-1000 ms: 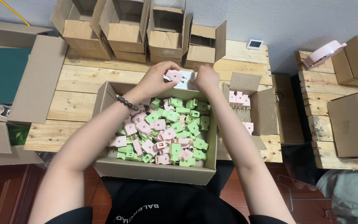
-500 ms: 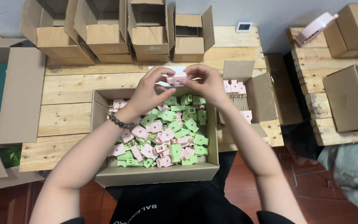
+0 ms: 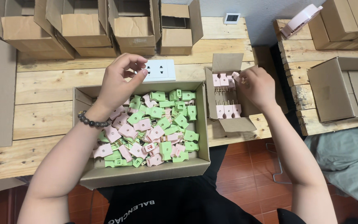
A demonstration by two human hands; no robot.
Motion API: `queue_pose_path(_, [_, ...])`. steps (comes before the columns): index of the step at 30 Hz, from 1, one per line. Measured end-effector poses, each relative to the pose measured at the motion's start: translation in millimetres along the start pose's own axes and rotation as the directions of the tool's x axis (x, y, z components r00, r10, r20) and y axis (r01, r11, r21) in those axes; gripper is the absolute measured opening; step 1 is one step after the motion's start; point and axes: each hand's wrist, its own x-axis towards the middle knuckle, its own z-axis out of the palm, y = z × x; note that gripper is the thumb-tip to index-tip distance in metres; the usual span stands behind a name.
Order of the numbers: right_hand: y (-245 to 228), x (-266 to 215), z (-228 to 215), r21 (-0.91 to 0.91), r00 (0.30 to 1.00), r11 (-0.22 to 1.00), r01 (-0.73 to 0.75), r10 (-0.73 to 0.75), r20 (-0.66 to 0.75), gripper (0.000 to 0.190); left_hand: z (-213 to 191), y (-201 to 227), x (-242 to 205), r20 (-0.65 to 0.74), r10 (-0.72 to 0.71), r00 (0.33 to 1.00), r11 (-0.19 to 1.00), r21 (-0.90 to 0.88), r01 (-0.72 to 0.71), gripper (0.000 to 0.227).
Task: The person picks up pink and green plastic components from a bin, places them into small cardboard boxes, closes the boxes, and stacks them on a wooden table.
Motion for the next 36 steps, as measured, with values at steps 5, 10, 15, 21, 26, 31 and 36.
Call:
queue_pose_path(5, [6.7, -0.5, 34.1, -0.266, 0.972, 0.944, 0.196, -0.222, -0.070, 0.021, 1.1, -2.8, -1.4, -0.007, 0.020, 1.000, 1.000, 0.024, -0.020, 0.018])
queue_pose_path(10, [18.6, -6.8, 68.1, -0.324, 0.959, 0.913, 0.248, -0.279, -0.050, 0.017, -0.2, -5.4, 1.8, -0.006, 0.030, 1.000, 0.999, 0.040, -0.030, 0.015])
queue_pose_path(15, [29.6, -20.0, 96.1, -0.353, 0.980, 0.915, 0.197, -0.193, 0.047, 0.019, -3.5, -7.2, 3.3, -0.014, 0.022, 1.000, 0.999, 0.024, -0.021, 0.014])
queue_pose_path(21, [17.7, -27.5, 81.0, -0.172, 0.963, 0.981, 0.086, -0.038, 0.267, 0.047, -6.6, -3.0, 4.3, 0.006, 0.010, 1.000, 1.000, -0.007, -0.010, 0.014])
queue_pose_path(26, [7.3, -22.0, 67.1, -0.045, 0.919, 0.999, 0.024, -0.004, 0.394, 0.062, -7.6, -2.0, 5.1, 0.012, -0.002, 1.000, 1.000, -0.012, 0.002, 0.014])
queue_pose_path(31, [9.7, -21.4, 67.7, 0.033, 0.928, 0.999, 0.024, -0.034, 0.370, 0.063, -8.3, -1.9, 6.0, 0.016, -0.004, 1.000, 1.000, -0.004, 0.004, 0.015])
queue_pose_path(36, [9.4, -18.0, 69.8, 0.087, 0.934, 0.996, -0.037, 0.004, 0.358, 0.067, -8.5, -5.3, 7.0, 0.004, 0.027, 1.000, 1.000, 0.010, -0.027, 0.016])
